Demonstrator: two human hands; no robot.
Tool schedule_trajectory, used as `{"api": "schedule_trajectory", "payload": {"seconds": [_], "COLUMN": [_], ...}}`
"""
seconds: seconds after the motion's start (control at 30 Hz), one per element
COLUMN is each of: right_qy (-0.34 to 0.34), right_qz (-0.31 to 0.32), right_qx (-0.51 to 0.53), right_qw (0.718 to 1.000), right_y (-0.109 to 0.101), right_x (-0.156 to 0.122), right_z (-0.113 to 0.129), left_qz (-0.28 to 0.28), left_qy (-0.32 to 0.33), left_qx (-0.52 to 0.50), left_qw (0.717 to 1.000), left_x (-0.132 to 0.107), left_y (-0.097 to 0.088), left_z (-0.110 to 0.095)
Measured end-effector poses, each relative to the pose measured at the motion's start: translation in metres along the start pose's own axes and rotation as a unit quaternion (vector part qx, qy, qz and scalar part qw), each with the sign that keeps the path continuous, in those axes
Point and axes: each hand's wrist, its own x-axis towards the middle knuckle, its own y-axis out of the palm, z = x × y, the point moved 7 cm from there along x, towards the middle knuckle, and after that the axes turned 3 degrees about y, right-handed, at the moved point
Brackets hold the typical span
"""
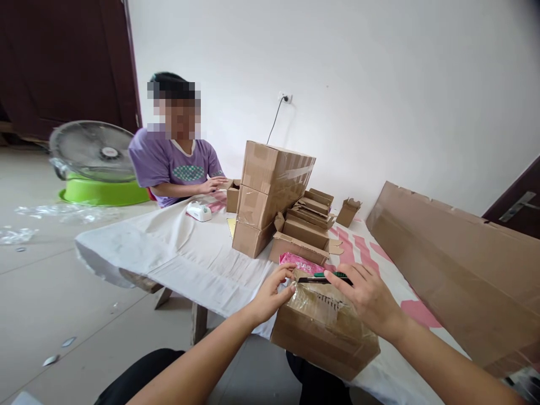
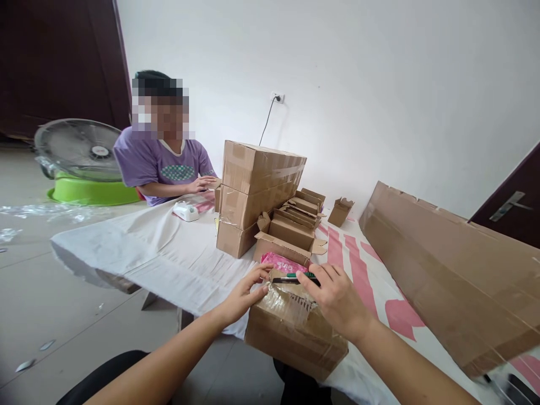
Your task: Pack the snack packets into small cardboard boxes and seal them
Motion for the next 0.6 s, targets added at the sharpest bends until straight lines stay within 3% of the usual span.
{"api": "schedule_trajectory", "payload": {"seconds": [0.3, 0.6], "right_qy": [-0.066, -0.074], "right_qz": [0.024, 0.056], "right_qx": [-0.042, -0.035], "right_qw": [0.997, 0.995], "right_y": [-0.011, -0.015], "right_x": [0.003, -0.009], "right_z": [0.009, 0.005], "left_qz": [-0.001, 0.009], "left_qy": [0.001, -0.011], "left_qx": [-0.005, 0.010], "left_qw": [1.000, 1.000], "left_x": [-0.001, -0.002], "left_y": [0.001, 0.001], "left_z": [0.002, 0.005]}}
